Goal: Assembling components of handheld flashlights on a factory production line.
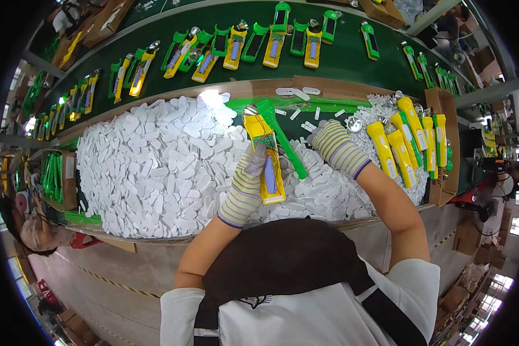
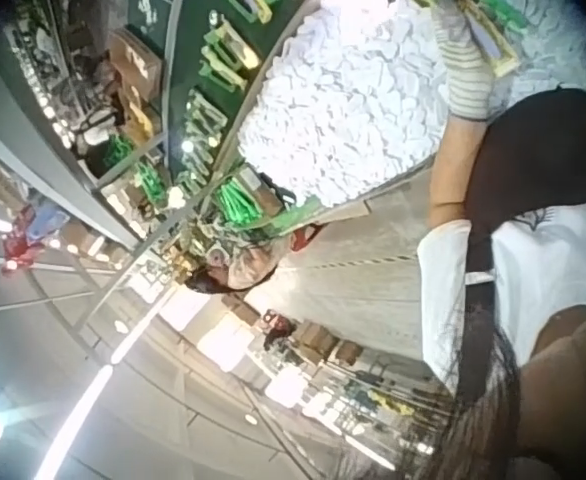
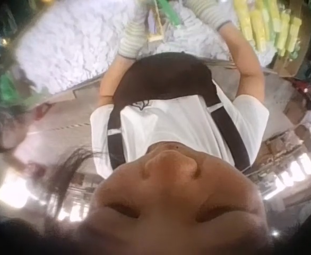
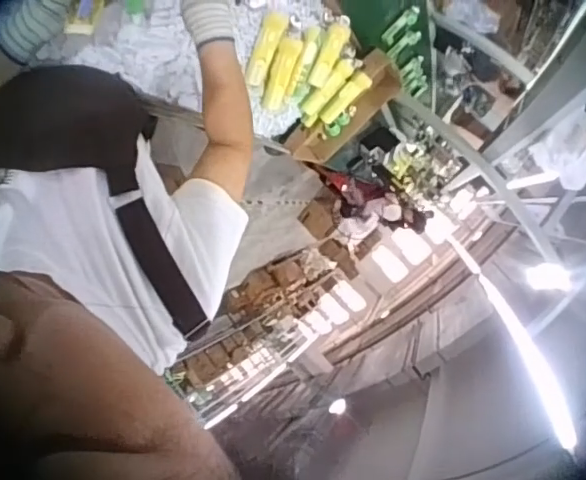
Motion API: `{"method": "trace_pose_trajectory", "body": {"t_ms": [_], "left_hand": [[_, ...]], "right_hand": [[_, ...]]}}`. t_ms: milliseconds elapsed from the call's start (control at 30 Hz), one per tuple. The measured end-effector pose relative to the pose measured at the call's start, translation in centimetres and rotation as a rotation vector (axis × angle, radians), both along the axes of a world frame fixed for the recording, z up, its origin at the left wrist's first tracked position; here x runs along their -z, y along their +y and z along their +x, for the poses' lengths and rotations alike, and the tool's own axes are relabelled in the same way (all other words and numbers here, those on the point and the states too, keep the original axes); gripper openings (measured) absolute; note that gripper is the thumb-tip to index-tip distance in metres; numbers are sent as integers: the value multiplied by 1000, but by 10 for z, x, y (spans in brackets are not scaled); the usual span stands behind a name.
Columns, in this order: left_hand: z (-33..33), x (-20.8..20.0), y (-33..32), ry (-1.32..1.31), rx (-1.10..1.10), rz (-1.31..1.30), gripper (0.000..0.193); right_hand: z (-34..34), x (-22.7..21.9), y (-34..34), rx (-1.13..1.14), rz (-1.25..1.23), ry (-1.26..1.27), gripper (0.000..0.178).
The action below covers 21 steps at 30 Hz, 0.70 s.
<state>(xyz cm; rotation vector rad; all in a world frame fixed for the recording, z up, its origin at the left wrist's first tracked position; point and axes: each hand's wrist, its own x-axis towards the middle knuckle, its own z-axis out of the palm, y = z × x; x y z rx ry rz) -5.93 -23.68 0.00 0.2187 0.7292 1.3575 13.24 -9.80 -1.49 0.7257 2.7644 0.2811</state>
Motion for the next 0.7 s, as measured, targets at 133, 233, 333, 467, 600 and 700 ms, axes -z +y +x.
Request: {"method": "trace_pose_trajectory", "body": {"t_ms": [133, 233, 333, 467, 600, 700], "left_hand": [[1, -7, 1, 33, 43, 70, 41], [9, -15, 6, 128, 38, 109, 31], [10, -12, 11, 214, 99, 125, 26], [15, -2, 22, 523, 103, 265, 41], [16, -4, 29, 935, 84, 404, 64], [14, -22, 27, 1233, 134, 351, 69]], "right_hand": [[3, -10, -3, 300, -341, 322, 17], [3, -18, -39, 461, -761, 1225, 22], [-9, -47, -59, 634, -1168, 1563, 25], [-16, -70, -56, 627, -1206, 1436, 49], [-40, -86, -57, 545, -933, 1166, 68], [-46, -88, -57, 561, -909, 1091, 72]]}}
